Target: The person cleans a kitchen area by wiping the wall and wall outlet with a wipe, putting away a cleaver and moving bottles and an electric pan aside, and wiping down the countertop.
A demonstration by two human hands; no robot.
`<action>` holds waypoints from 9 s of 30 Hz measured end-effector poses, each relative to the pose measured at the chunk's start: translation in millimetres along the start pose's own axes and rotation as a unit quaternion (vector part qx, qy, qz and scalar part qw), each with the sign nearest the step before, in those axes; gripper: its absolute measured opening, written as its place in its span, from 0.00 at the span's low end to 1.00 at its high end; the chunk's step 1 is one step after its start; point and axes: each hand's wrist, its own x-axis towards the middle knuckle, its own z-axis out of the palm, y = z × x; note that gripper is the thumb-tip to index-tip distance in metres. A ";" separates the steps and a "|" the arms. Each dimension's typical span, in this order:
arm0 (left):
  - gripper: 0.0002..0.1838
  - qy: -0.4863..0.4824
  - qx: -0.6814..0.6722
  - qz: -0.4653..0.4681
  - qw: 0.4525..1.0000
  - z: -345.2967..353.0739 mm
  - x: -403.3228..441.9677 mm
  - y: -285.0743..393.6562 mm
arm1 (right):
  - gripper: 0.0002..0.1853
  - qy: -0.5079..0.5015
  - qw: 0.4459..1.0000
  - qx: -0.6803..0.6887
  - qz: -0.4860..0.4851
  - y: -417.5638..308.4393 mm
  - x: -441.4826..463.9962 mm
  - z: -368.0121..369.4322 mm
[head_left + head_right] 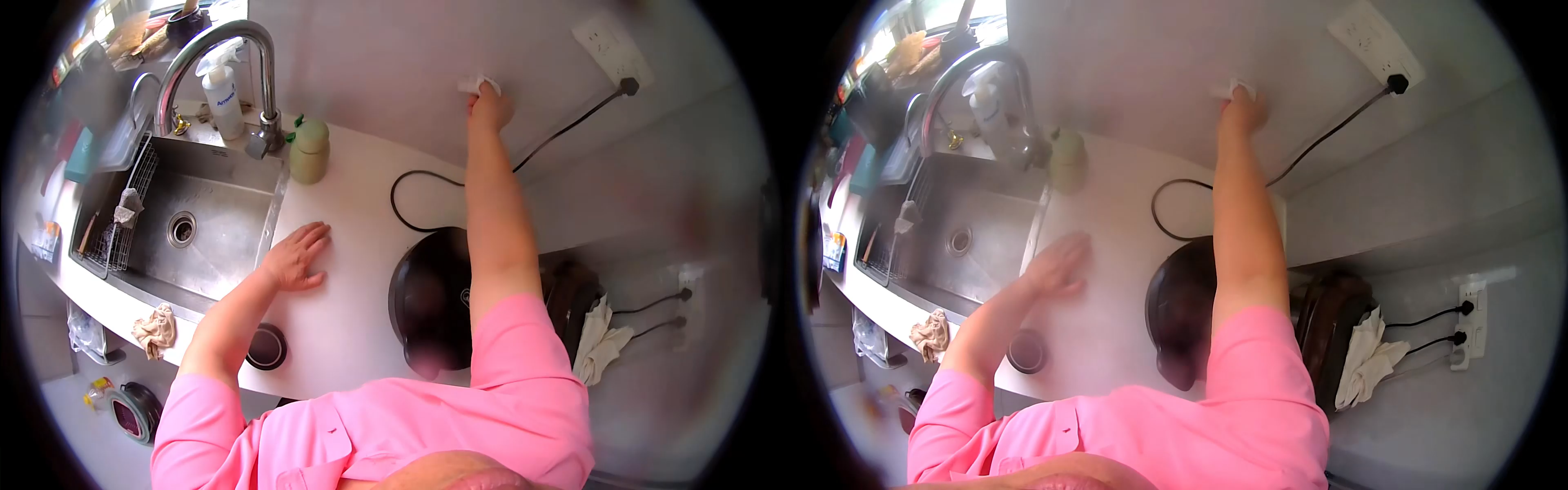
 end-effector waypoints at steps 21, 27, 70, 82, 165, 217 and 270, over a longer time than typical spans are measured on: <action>0.35 0.001 0.018 0.004 1.000 5.8 -2.7 -1.5 | 0.04 0.039 0.985 -0.114 0.124 4.4 17.9 1.3; 0.35 0.008 0.007 0.003 1.000 7.9 -3.2 -4.5 | 0.05 0.044 0.990 -0.078 0.113 6.1 24.3 2.3; 0.34 -0.007 0.005 0.007 1.000 10.4 -2.1 -7.9 | 0.08 -0.111 0.981 -0.158 -0.003 60.9 0.1 41.5; 0.33 0.001 -0.009 0.018 1.000 5.1 -1.5 -7.4 | 0.08 -0.085 0.978 -0.183 0.055 32.3 -50.3 30.1; 0.34 -0.047 0.004 -0.014 0.999 1.6 11.4 -1.3 | 0.22 -0.371 0.461 -0.803 -0.066 96.5 56.5 -224.7; 0.27 0.064 -0.385 -0.333 0.858 88.5 135.9 91.7 | 0.19 -0.377 0.540 -0.741 -0.128 153.2 -43.1 -64.2; 0.30 0.172 -0.213 -0.102 0.956 111.6 39.6 116.0 | 0.18 -0.399 0.627 -0.652 -0.152 157.6 -89.7 -57.0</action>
